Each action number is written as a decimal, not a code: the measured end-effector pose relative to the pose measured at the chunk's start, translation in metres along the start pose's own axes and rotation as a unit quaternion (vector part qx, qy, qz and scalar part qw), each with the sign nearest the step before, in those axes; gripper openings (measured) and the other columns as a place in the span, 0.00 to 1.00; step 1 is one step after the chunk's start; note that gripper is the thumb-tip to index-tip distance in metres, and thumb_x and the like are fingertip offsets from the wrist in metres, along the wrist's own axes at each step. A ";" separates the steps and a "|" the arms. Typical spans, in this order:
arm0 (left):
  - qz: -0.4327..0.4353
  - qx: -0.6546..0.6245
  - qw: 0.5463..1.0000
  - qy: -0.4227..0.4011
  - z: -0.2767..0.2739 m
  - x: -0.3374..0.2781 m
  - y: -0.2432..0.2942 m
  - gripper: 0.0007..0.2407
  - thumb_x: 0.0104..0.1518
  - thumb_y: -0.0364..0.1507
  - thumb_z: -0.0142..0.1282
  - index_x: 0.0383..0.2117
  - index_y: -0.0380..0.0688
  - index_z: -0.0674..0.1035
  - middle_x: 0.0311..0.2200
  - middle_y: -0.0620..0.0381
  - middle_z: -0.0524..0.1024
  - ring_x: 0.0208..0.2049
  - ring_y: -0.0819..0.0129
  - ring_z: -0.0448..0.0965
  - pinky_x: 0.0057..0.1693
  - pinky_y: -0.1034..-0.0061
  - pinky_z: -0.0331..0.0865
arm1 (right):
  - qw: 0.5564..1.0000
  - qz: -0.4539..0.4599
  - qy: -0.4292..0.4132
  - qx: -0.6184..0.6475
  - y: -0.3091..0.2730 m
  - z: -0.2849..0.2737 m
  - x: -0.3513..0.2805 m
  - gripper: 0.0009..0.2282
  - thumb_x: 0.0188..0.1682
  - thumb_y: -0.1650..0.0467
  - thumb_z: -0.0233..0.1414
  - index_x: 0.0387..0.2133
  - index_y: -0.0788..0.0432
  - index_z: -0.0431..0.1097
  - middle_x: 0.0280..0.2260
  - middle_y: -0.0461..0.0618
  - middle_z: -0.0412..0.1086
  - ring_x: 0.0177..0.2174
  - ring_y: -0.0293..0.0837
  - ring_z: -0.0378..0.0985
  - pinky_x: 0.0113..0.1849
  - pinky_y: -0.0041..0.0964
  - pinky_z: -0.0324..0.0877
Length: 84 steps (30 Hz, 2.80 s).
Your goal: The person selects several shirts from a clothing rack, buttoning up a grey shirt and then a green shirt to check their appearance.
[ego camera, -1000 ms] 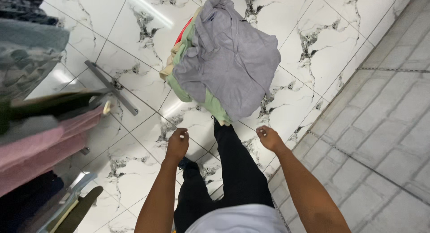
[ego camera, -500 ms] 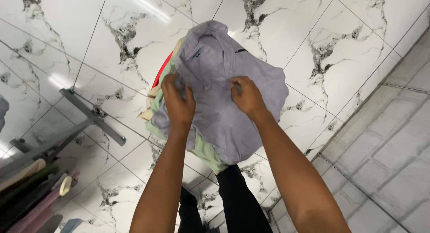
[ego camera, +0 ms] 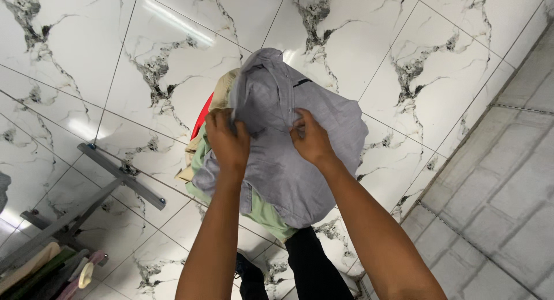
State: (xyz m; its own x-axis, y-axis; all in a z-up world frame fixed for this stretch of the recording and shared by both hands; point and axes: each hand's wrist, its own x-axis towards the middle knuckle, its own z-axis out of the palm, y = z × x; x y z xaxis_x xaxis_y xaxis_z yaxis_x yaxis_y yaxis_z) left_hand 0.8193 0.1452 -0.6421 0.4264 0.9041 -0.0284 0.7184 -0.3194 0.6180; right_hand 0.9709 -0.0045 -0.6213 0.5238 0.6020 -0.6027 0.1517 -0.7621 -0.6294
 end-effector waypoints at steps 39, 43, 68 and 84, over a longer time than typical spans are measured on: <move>0.034 -0.196 0.976 -0.090 -0.358 -0.277 0.143 0.08 0.54 0.17 0.49 0.38 0.40 0.70 0.37 0.45 0.70 0.44 0.38 0.77 0.48 0.56 0.72 | 0.846 -0.419 0.247 -0.220 -0.110 -0.074 -0.327 0.13 0.40 0.73 0.62 0.35 0.50 0.65 0.32 0.40 0.75 0.42 0.42 0.80 0.58 0.49 0.65; 0.060 -0.184 0.979 -0.061 -0.380 -0.289 0.150 0.15 0.53 0.25 0.56 0.48 0.39 0.73 0.42 0.41 0.71 0.50 0.35 0.75 0.54 0.50 0.70 | 0.876 -0.357 0.307 -0.103 -0.123 -0.062 -0.381 0.15 0.42 0.78 0.56 0.39 0.47 0.71 0.35 0.37 0.71 0.40 0.44 0.78 0.49 0.45 0.69; 0.060 -0.194 0.939 0.277 -0.664 -0.450 0.044 0.16 0.53 0.16 0.54 0.47 0.41 0.84 0.36 0.43 0.76 0.43 0.40 0.80 0.47 0.61 0.75 | 0.835 -0.542 0.090 -0.019 -0.315 0.053 -0.654 0.19 0.38 0.71 0.70 0.44 0.47 0.79 0.42 0.49 0.73 0.44 0.57 0.80 0.47 0.53 0.74; -0.128 -0.053 0.942 0.307 -0.686 -0.526 -0.042 0.02 0.61 0.29 0.57 0.37 0.52 0.81 0.31 0.63 0.77 0.42 0.59 0.75 0.51 0.63 0.65 | 0.802 -0.571 -0.082 -0.157 -0.352 0.187 -0.681 0.03 0.52 0.66 0.60 0.36 0.48 0.77 0.34 0.44 0.77 0.36 0.53 0.82 0.38 0.48 0.75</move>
State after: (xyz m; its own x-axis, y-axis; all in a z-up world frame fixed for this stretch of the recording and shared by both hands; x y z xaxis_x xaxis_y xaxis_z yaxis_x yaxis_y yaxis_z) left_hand 0.1874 -0.1223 -0.1145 -0.1746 0.9518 0.2522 0.6824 -0.0677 0.7278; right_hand 0.4044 -0.1017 -0.0814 -0.2205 0.9533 0.2063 0.6706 0.3017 -0.6777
